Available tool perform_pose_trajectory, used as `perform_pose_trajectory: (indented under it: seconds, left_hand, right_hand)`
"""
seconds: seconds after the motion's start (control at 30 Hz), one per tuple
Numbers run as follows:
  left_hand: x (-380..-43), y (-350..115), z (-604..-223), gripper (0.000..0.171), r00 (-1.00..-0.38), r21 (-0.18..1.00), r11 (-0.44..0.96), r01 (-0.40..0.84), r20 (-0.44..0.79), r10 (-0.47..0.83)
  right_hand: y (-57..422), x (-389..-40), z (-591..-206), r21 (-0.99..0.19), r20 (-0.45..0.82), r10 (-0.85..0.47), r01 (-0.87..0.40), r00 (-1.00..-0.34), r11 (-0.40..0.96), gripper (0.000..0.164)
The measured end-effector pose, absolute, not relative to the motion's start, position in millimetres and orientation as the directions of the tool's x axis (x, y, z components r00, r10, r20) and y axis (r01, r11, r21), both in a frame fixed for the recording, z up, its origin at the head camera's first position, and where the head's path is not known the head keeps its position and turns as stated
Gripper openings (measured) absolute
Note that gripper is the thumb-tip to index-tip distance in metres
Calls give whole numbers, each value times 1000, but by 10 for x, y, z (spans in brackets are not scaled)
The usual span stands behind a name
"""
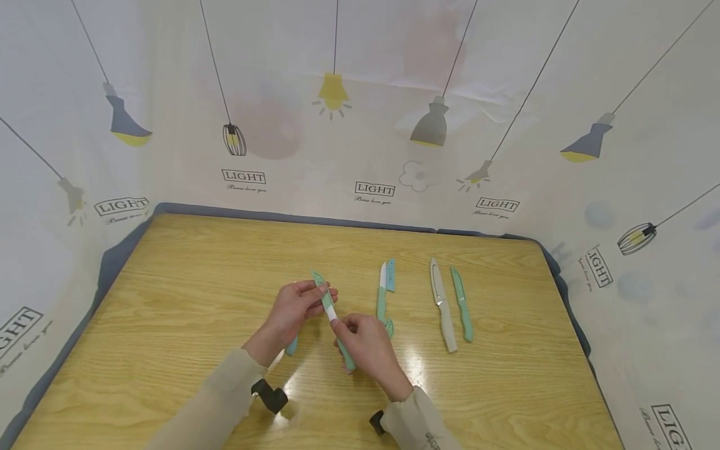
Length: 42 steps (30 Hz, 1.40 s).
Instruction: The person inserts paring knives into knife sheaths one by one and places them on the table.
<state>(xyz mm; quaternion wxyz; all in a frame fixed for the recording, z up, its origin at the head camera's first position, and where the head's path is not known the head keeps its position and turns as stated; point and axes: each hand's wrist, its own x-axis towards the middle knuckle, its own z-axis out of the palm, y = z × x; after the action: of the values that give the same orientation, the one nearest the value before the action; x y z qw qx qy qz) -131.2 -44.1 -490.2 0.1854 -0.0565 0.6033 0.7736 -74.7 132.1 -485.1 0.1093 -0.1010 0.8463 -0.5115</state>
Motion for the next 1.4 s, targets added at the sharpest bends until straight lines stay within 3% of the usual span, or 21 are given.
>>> perform_pose_trajectory:
  seconds: [0.37, 1.2, 1.4]
  left_hand:
    - [-1289, -385, -4963, 46, -934, 921, -206, -331, -288, 211]
    - [-1245, -329, -4961, 42, -938, 929, -191, -318, -277, 209]
    - [-1252, -325, -4992, 40, -942, 934, -173, -313, -283, 179]
  right_hand:
    - [1310, -778, -4853, -881, -86, -252, -44, -964, 470, 42]
    - [1297, -822, -4892, -883, -91, -234, -30, -968, 468, 42]
    - [1293, -818, -4904, -830, -81, -221, -57, -972, 554, 38]
